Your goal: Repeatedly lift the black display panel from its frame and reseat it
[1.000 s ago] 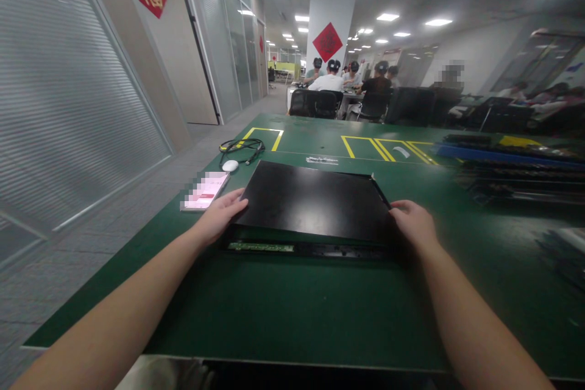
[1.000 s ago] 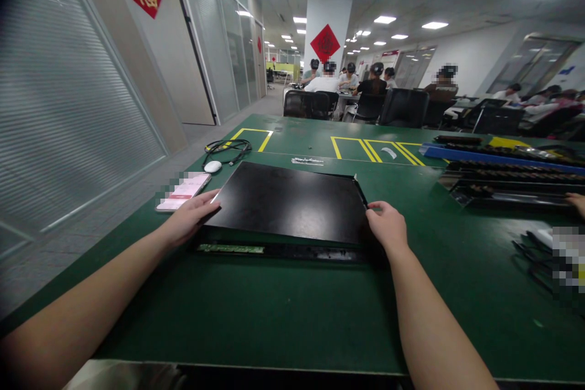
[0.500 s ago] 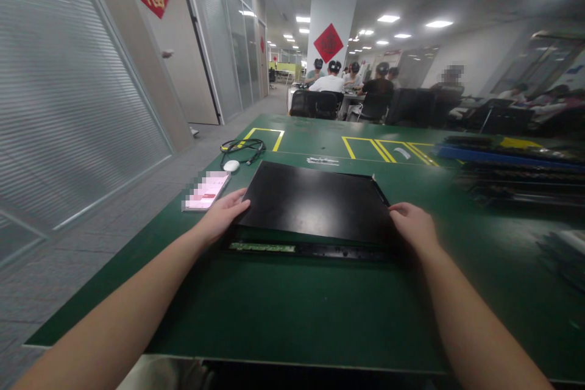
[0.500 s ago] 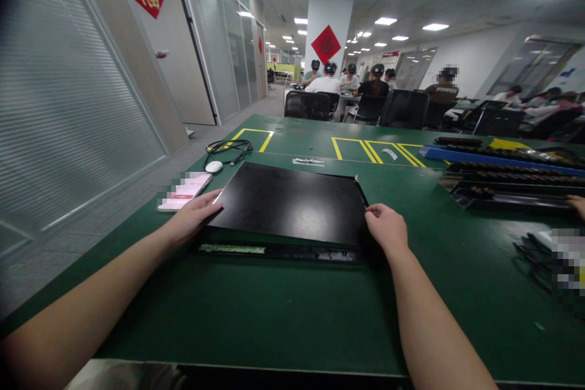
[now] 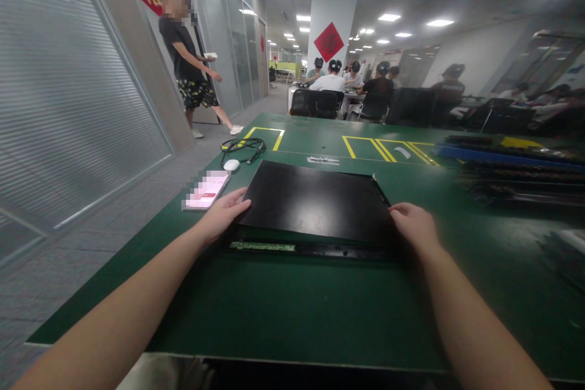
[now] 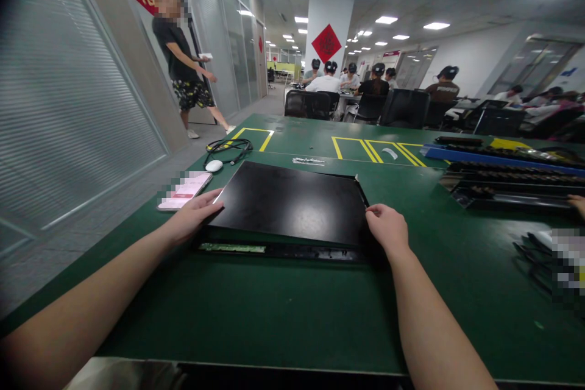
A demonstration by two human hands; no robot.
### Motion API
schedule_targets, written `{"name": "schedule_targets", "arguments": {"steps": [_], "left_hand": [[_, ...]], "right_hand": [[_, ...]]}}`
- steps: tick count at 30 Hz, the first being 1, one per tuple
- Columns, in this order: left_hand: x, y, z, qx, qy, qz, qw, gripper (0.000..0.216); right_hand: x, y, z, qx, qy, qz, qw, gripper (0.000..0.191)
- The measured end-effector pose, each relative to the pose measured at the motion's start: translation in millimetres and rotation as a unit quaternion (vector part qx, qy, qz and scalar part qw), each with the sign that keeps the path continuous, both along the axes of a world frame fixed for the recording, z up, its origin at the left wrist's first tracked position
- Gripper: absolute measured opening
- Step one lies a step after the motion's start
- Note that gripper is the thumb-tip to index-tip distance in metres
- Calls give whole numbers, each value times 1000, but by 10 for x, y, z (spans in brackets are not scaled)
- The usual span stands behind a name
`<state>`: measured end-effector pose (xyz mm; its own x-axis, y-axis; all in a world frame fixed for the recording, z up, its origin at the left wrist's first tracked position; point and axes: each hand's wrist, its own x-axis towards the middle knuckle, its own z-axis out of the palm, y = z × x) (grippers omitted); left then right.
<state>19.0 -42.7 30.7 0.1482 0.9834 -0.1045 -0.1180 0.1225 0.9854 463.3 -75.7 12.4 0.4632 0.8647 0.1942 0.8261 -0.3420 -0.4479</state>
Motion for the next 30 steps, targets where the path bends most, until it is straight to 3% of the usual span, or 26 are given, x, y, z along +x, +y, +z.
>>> {"name": "schedule_targets", "arguments": {"steps": [30], "left_hand": [[-17,27,-40,4,-8,-1,1000,54]], "right_hand": [[6,3,6,2,4,-6,1000,27]]}}
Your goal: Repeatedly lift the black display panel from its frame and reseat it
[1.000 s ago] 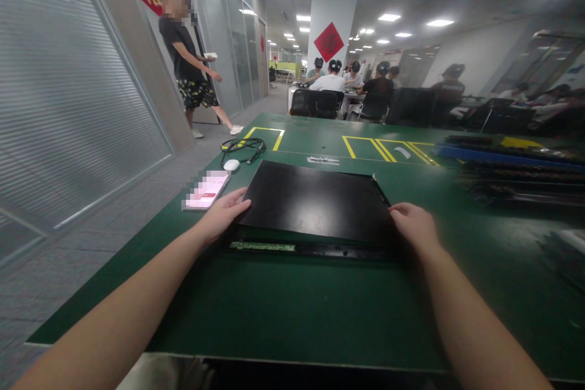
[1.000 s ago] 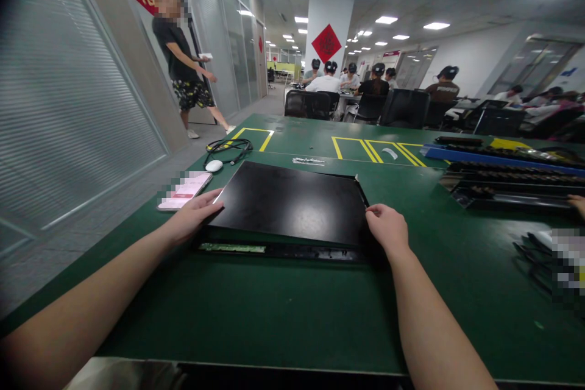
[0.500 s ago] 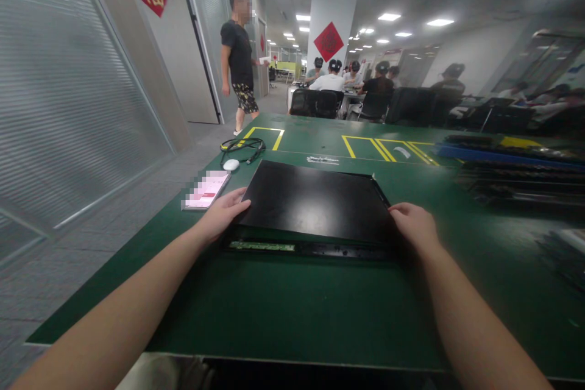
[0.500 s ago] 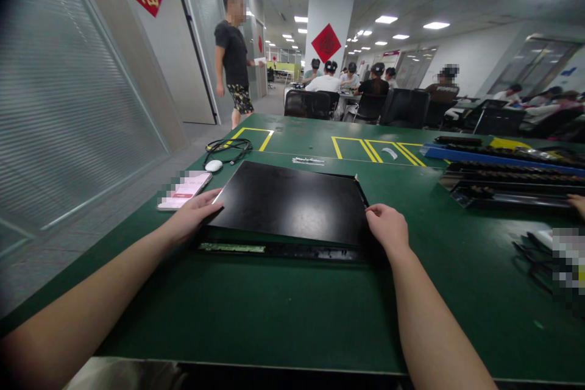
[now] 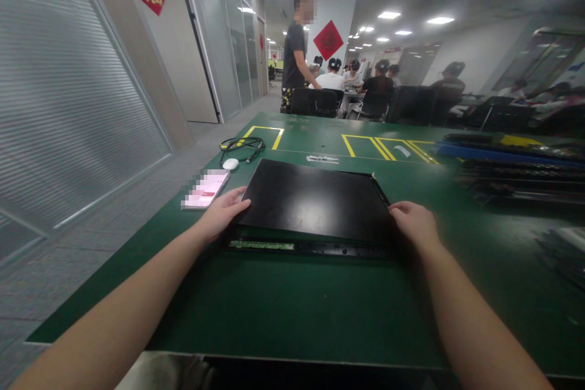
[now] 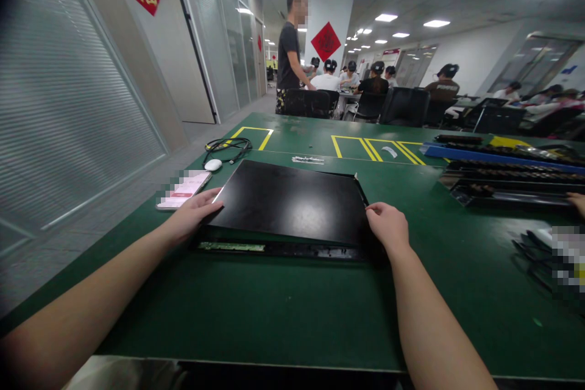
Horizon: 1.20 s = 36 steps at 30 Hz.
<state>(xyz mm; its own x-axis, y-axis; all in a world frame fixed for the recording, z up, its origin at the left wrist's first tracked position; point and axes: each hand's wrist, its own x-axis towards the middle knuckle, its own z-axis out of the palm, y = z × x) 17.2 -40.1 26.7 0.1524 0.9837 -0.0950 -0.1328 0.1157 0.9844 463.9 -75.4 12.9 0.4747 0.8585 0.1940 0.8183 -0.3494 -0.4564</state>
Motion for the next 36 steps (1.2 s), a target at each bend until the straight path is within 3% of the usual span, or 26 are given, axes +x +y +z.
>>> {"name": "schedule_targets", "arguments": {"steps": [36], "left_hand": [[52,-30,94,-9,27,19,999,50]], "right_hand": [[61,17,-28,23,72,-8,997,24]]}}
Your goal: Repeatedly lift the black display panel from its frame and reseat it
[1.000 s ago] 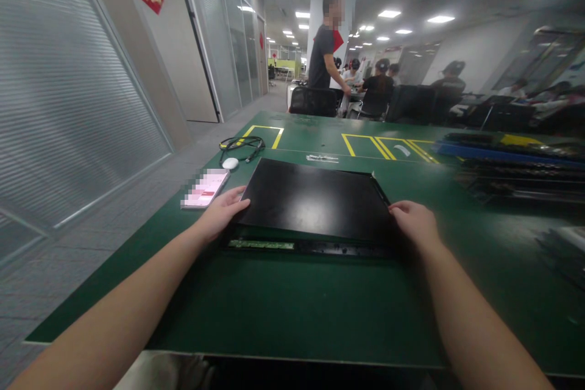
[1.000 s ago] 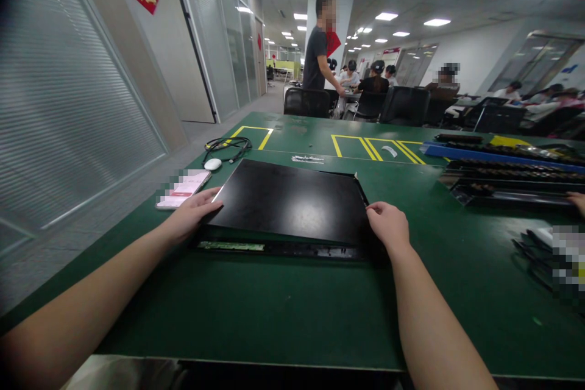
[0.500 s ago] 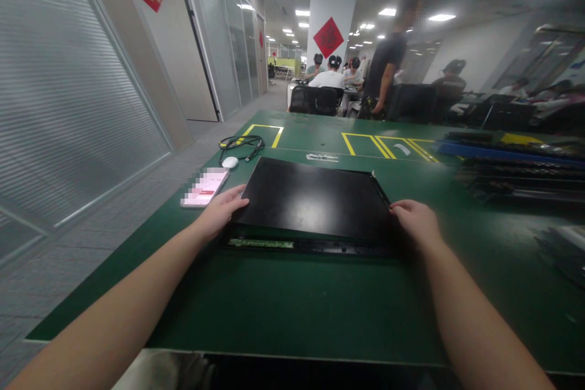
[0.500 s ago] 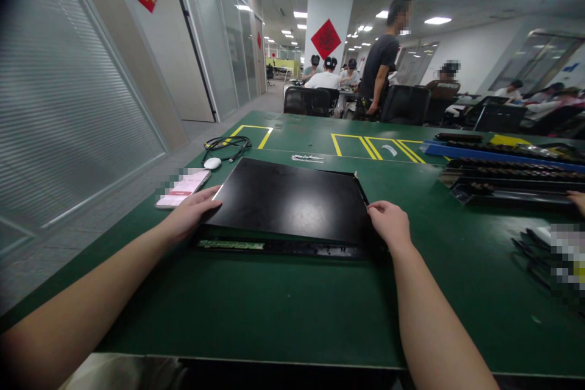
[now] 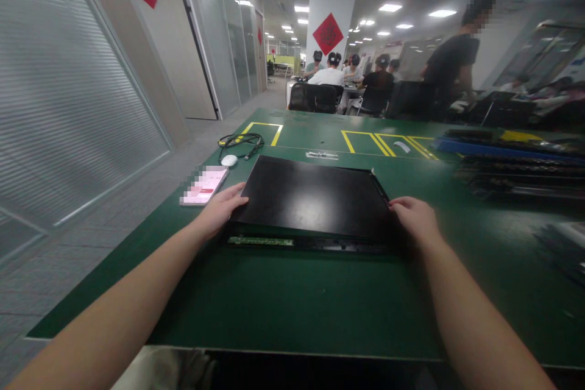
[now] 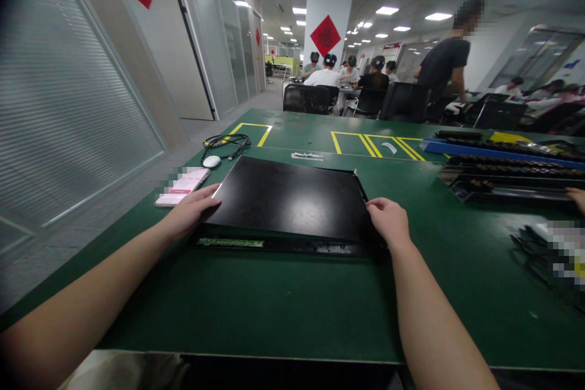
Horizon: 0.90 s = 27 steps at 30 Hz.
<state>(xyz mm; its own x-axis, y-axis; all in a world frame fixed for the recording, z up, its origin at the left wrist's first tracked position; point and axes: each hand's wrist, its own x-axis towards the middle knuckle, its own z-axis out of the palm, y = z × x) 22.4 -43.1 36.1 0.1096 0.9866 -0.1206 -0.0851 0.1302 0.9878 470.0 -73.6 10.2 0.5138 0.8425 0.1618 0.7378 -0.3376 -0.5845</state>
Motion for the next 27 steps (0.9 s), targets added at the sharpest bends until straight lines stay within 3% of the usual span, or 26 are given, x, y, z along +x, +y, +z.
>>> {"name": "schedule_targets", "arguments": {"steps": [7,16,27], "left_hand": [[12,-15,18,-6,12,10,1000,48],[-2,8,-26,1,4,1,1000,51],[4,8,-5,4,3,4,1000,51]], "right_hand": [[41,34,-60,36,-73,19,996,35],[125,141,-260,-54,-124,66,989,43],[101,116,-190,-112,-64,90,988,51]]}}
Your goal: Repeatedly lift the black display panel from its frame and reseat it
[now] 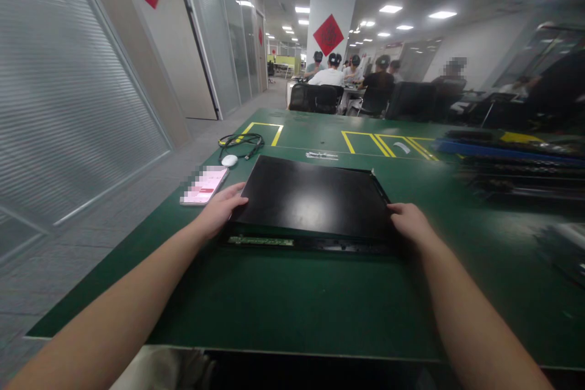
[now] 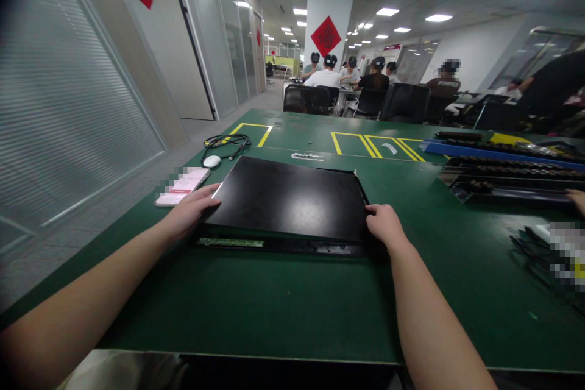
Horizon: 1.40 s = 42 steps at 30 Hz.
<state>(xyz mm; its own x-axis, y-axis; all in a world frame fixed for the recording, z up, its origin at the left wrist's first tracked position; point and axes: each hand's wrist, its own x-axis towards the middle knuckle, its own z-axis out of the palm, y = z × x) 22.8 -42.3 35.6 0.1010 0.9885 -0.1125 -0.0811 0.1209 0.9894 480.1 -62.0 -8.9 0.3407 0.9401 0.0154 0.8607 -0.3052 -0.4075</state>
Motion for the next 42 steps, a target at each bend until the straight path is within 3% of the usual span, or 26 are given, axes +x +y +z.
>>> {"name": "schedule_targets", "arguments": {"steps": [16,20,24,27,30,42], "left_hand": [[-22,-7,-10,-4,-6,10,1000,53],[-27,3,-29,25,14,14,999,51],[-81,58,-86,74,87,21,993,54],[-157,116,-136,145,204,45,967,51],[-217,157,-177,165,277,39,946,52],[-255,258,-378,171,360,15,917,46]], "right_hand": [[16,-9,-6,26,37,-20,999,50],[36,1,-36,38,48,-22,998,47],[55,9,-57,49,51,-24,997,46],[57,12,-52,47,56,-24,997,46],[51,13,-34,45,75,-32,996,45],[96,27,-50,60,169,-69,981,41]]}}
